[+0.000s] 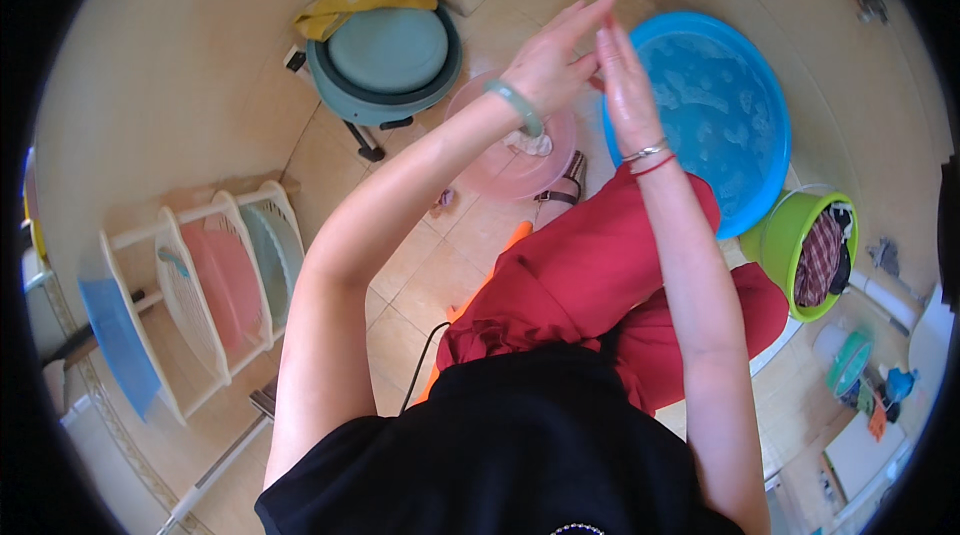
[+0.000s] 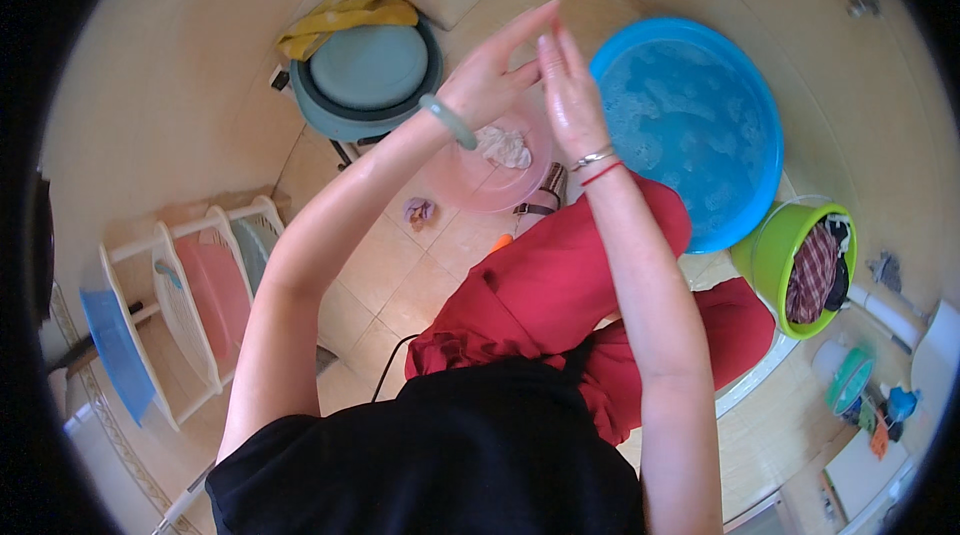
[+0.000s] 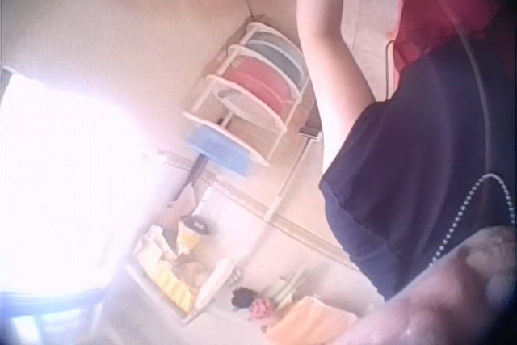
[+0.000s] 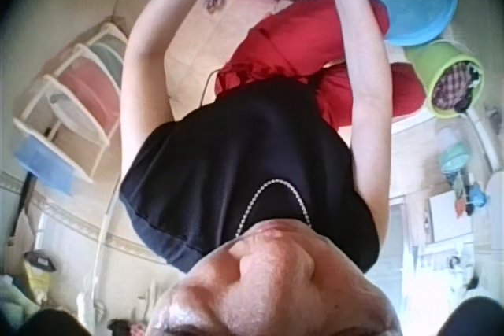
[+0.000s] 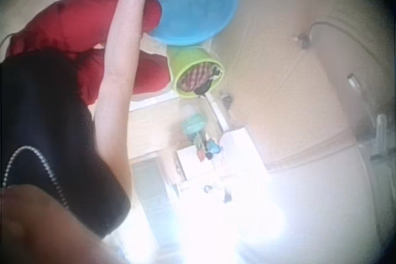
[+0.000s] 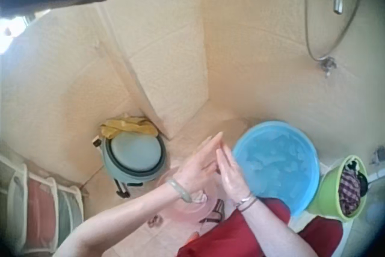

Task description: The person hand washes several pieces of clothing in a blue basin filled with soapy water. They scrub and rinse each item individually, then transfer the washed clothes into a green bucket beside them. The person also washes a small sock and places it in a nearby laundry basket.

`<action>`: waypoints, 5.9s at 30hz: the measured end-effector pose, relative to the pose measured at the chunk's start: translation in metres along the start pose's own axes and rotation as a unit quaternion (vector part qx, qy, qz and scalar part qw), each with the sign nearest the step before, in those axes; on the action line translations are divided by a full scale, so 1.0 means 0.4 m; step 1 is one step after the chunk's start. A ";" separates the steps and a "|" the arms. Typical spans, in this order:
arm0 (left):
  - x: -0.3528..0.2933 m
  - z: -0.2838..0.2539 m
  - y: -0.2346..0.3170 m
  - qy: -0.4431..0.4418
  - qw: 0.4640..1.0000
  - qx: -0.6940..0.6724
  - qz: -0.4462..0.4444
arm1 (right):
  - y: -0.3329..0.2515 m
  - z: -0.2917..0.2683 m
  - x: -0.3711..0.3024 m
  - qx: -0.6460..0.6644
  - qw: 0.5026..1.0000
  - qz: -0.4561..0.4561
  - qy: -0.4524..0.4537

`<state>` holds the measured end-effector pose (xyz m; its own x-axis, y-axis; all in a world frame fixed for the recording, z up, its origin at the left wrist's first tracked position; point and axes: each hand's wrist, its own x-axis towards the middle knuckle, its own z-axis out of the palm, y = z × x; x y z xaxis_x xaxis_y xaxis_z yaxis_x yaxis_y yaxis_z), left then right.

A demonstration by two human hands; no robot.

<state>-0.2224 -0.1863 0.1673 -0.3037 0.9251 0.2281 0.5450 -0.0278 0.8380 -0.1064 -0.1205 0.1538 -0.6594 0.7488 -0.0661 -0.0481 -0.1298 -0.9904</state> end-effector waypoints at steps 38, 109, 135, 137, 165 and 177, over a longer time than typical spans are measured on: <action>-0.732 -0.109 -0.485 0.190 0.724 -0.427 -0.507 | 0.323 0.383 -0.153 -0.075 0.867 0.452 -0.195; 0.197 0.879 -0.137 -0.201 0.916 -0.286 -0.196 | 0.399 -0.812 -0.127 -0.156 0.958 0.014 0.241; 0.135 1.052 -0.284 -0.142 0.853 -0.310 -0.394 | 0.482 -0.938 -0.095 -0.518 0.824 0.155 0.168; 0.129 1.053 -0.323 -0.109 0.861 -0.318 -0.382 | 0.538 -0.929 -0.092 -0.520 0.822 0.174 0.154; 0.227 0.976 -0.255 -0.298 0.679 -0.441 -0.506 | 0.503 -0.908 -0.054 0.089 0.951 0.232 0.183; 0.204 1.008 -0.379 -0.206 0.583 -0.557 -0.555 | 0.603 -0.839 -0.036 -0.312 0.902 0.100 0.283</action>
<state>-0.0148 0.0463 -0.1410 0.3513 0.6135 -0.7072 -0.7235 0.6573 0.2109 0.1432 0.0558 -0.1248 -0.1117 0.9855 -0.1280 0.5763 -0.0407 -0.8162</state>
